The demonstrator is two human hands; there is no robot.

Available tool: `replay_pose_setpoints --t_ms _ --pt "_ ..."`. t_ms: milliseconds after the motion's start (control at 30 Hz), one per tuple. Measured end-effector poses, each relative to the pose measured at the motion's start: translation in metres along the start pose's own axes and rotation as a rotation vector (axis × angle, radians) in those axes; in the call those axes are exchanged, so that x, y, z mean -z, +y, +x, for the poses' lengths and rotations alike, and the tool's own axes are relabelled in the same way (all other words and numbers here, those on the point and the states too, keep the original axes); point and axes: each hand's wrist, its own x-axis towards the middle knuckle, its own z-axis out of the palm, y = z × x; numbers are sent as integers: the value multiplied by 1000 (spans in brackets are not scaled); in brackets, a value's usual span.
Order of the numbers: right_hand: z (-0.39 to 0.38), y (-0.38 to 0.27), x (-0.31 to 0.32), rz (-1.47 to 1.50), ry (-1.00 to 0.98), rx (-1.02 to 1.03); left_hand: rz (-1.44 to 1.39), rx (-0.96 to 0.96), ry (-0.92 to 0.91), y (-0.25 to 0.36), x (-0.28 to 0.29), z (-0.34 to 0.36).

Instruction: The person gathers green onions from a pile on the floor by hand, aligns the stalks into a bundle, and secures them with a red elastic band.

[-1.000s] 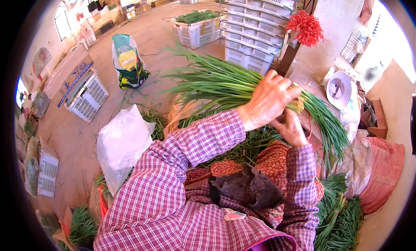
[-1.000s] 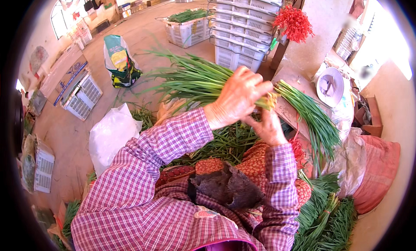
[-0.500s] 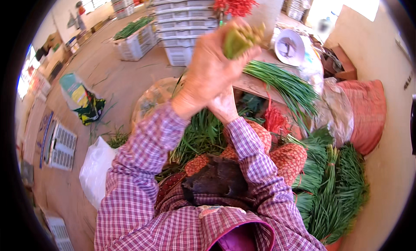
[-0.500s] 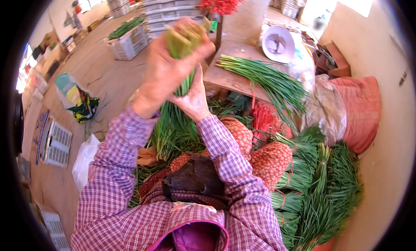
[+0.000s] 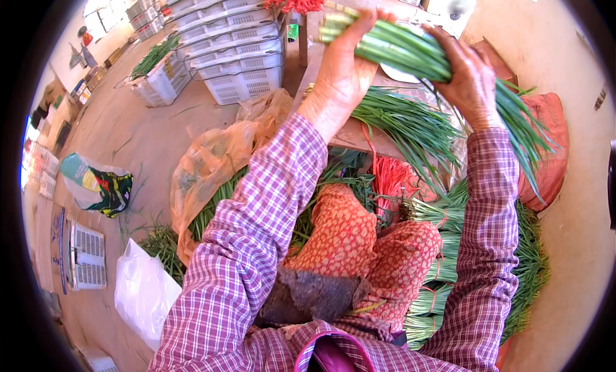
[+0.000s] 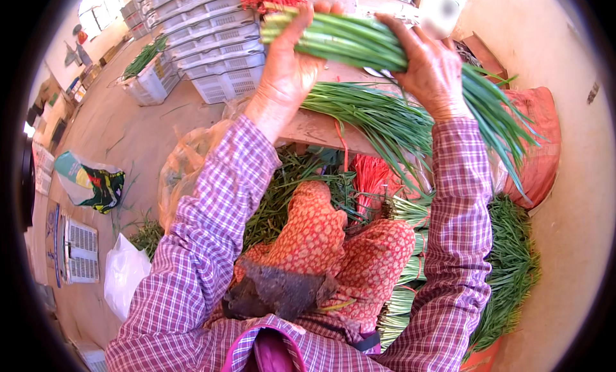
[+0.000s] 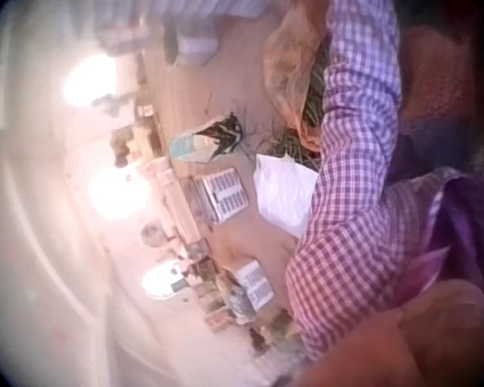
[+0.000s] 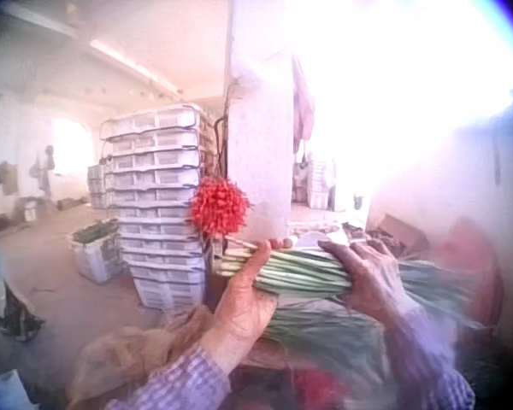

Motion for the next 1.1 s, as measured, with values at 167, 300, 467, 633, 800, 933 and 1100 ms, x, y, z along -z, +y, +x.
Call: replay_pose_setpoints --t_ms 167,300,467,633,800,933,1100 --pt "-37 21 -112 162 -363 -116 -61 124 213 -63 119 16" --pt "-61 15 -195 481 -589 -221 44 273 458 -65 191 18" --pt "-52 15 -219 423 -881 -261 897 -120 631 -18 220 13" --pt "-46 31 -224 376 -917 -227 2199 -135 -276 -76 193 10" --pt "-36 13 -200 387 -745 -112 2052 -145 -336 -85 241 3" --pt "-63 -5 -247 278 -616 -90 1908 -94 -397 -41 236 13" --pt "-67 30 -264 417 -535 -15 1800 142 -3 129 208 -74"
